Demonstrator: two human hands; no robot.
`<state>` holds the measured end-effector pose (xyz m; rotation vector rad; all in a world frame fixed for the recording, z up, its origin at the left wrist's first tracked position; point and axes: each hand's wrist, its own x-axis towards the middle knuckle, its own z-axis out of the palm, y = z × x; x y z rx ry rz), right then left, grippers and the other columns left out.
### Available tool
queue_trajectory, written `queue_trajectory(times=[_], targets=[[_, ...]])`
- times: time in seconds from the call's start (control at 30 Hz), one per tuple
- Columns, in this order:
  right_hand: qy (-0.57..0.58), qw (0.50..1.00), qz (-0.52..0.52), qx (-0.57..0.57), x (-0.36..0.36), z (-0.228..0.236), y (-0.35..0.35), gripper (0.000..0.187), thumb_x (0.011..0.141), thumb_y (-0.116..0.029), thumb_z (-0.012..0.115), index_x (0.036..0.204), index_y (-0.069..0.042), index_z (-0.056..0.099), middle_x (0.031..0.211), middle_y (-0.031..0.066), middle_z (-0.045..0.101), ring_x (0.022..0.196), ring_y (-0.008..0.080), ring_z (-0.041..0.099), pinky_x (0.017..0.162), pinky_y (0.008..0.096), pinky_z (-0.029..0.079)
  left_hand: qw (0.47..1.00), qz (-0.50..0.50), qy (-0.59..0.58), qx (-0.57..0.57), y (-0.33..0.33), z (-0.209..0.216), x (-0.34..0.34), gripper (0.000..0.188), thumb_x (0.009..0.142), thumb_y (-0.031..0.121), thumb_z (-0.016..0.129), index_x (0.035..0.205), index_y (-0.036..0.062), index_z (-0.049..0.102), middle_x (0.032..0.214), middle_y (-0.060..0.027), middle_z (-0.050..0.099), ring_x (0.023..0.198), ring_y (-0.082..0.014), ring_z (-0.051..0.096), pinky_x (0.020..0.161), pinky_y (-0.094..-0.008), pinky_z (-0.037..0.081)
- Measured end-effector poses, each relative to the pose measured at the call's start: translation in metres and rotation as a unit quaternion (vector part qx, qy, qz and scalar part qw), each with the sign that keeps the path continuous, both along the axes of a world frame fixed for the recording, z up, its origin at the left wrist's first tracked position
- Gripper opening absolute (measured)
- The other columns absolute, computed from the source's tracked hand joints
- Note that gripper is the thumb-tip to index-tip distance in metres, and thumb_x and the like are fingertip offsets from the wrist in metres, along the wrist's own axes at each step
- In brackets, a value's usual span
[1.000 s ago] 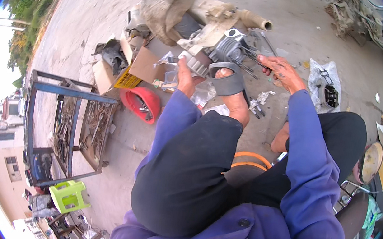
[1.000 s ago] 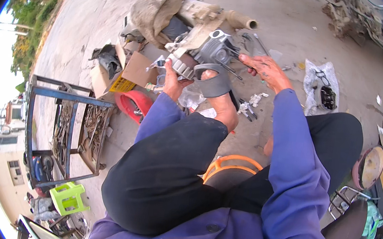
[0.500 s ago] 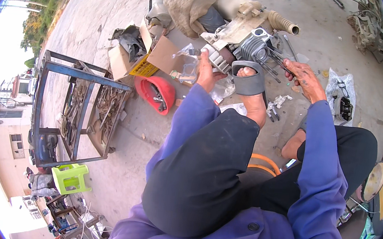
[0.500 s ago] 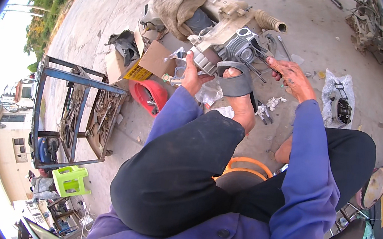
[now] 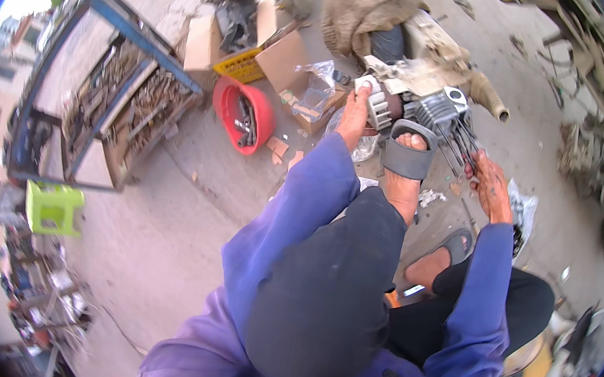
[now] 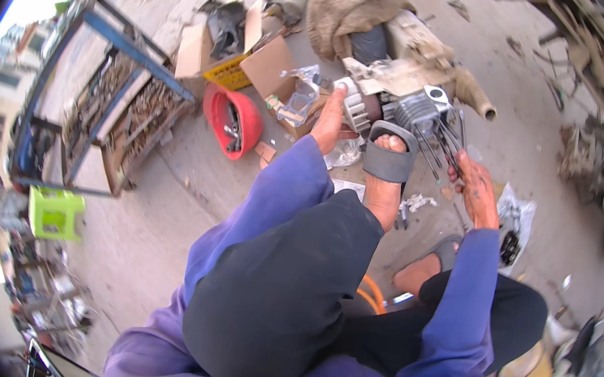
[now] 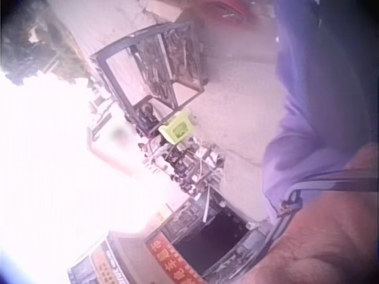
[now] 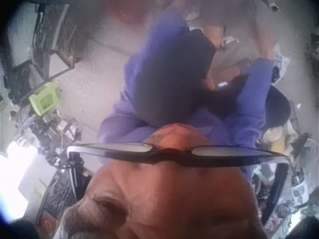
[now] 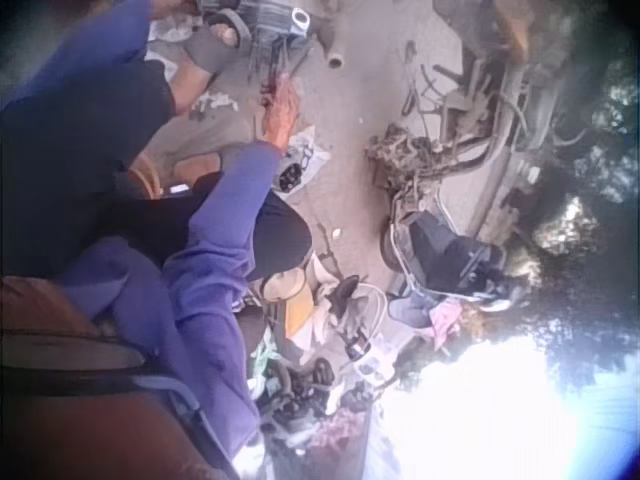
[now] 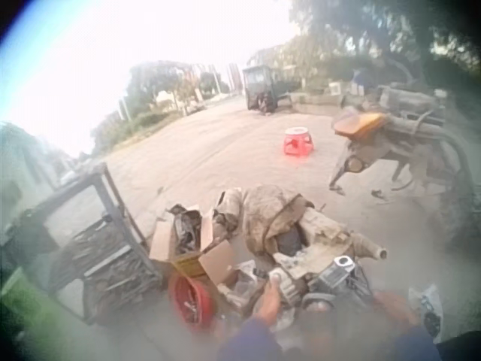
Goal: The person assembles a small engine by hand, inserting a piston into the cylinder and attaching the cylinder head. They handle bolts, a piston, and a cylinder head, using a wrench to tighten components.
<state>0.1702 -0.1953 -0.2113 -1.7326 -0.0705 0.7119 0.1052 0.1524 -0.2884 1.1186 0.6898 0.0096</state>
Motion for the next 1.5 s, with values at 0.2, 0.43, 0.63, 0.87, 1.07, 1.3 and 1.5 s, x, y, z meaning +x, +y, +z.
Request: queue_trajectory(times=[0.2,0.43,0.63,0.87,1.07,1.3,1.5], targets=[[0.03,0.999,-0.001,0.02,0.004,-0.005,-0.013,0.068,0.096,-0.062,0.057,0.123,0.0,0.062,0.091,-0.001,0.06,0.082,0.0087,0.052,0.069,0.0256,0.037,0.999,0.037,-0.005,0.02,-0.018,0.016,-0.004,0.1,0.089,0.073,0.053,0.16,0.0159,0.013,0.138,-0.0203,0.055,0.108,-0.0376,0.066,0.073,-0.0507,0.059],[0.064,0.997,0.005,0.04,0.007,-0.002,-0.012,0.082,0.093,-0.066,0.059,0.135,0.004,0.053,0.098,0.0023,0.061,0.088,0.0115,0.053,0.071,0.0275,0.041,0.998,0.053,-0.024,0.029,-0.013,0.021,-0.01,0.094,0.088,0.068,0.059,0.156,0.0133,0.025,0.133,-0.0184,0.059,0.104,-0.0341,0.067,0.073,-0.0468,0.059],[0.079,0.996,0.001,0.044,0.01,-0.002,-0.018,0.083,0.092,-0.065,0.061,0.136,0.004,0.052,0.102,0.0027,0.062,0.089,0.0118,0.053,0.073,0.0293,0.042,0.998,0.057,-0.02,0.031,-0.017,0.027,-0.01,0.081,0.088,0.068,0.06,0.146,0.0163,0.037,0.124,-0.0149,0.064,0.101,-0.0315,0.068,0.069,-0.0461,0.059],[0.081,0.995,0.005,0.05,0.008,-0.002,-0.012,0.08,0.092,-0.066,0.061,0.133,0.003,0.055,0.098,0.0015,0.061,0.088,0.0113,0.052,0.073,0.0292,0.042,0.997,0.053,-0.004,0.048,-0.011,0.022,-0.008,0.084,0.088,0.069,0.059,0.148,0.0164,0.035,0.127,-0.0168,0.063,0.104,-0.0334,0.068,0.07,-0.0477,0.059],[0.08,0.995,0.032,0.046,0.008,-0.002,-0.014,0.08,0.094,-0.07,0.053,0.133,0.001,0.055,0.095,-0.0005,0.057,0.087,0.009,0.05,0.073,0.0275,0.042,0.998,0.047,-0.017,0.03,-0.013,0.028,-0.012,0.085,0.088,0.069,0.059,0.149,0.0161,0.034,0.129,-0.0182,0.061,0.106,-0.036,0.067,0.073,-0.0505,0.059],[0.064,0.996,0.031,0.046,0.007,-0.001,-0.012,0.076,0.093,-0.066,0.058,0.129,0.0,0.058,0.097,-0.0004,0.059,0.088,0.0103,0.051,0.073,0.0279,0.04,0.999,0.034,-0.004,0.025,-0.01,0.016,-0.003,0.088,0.088,0.068,0.059,0.154,0.0174,0.028,0.136,-0.0205,0.057,0.111,-0.0391,0.065,0.076,-0.0531,0.06],[0.068,0.997,0.011,0.038,0.004,0.003,-0.008,0.07,0.094,-0.064,0.059,0.123,-0.001,0.062,0.094,-0.0025,0.057,0.086,0.0089,0.05,0.072,0.0269,0.038,0.999,0.021,0.013,0.029,-0.008,0.017,-0.002,0.086,0.09,0.069,0.055,0.154,0.0181,0.028,0.138,-0.0186,0.055,0.112,-0.0399,0.064,0.074,-0.0541,0.06]])
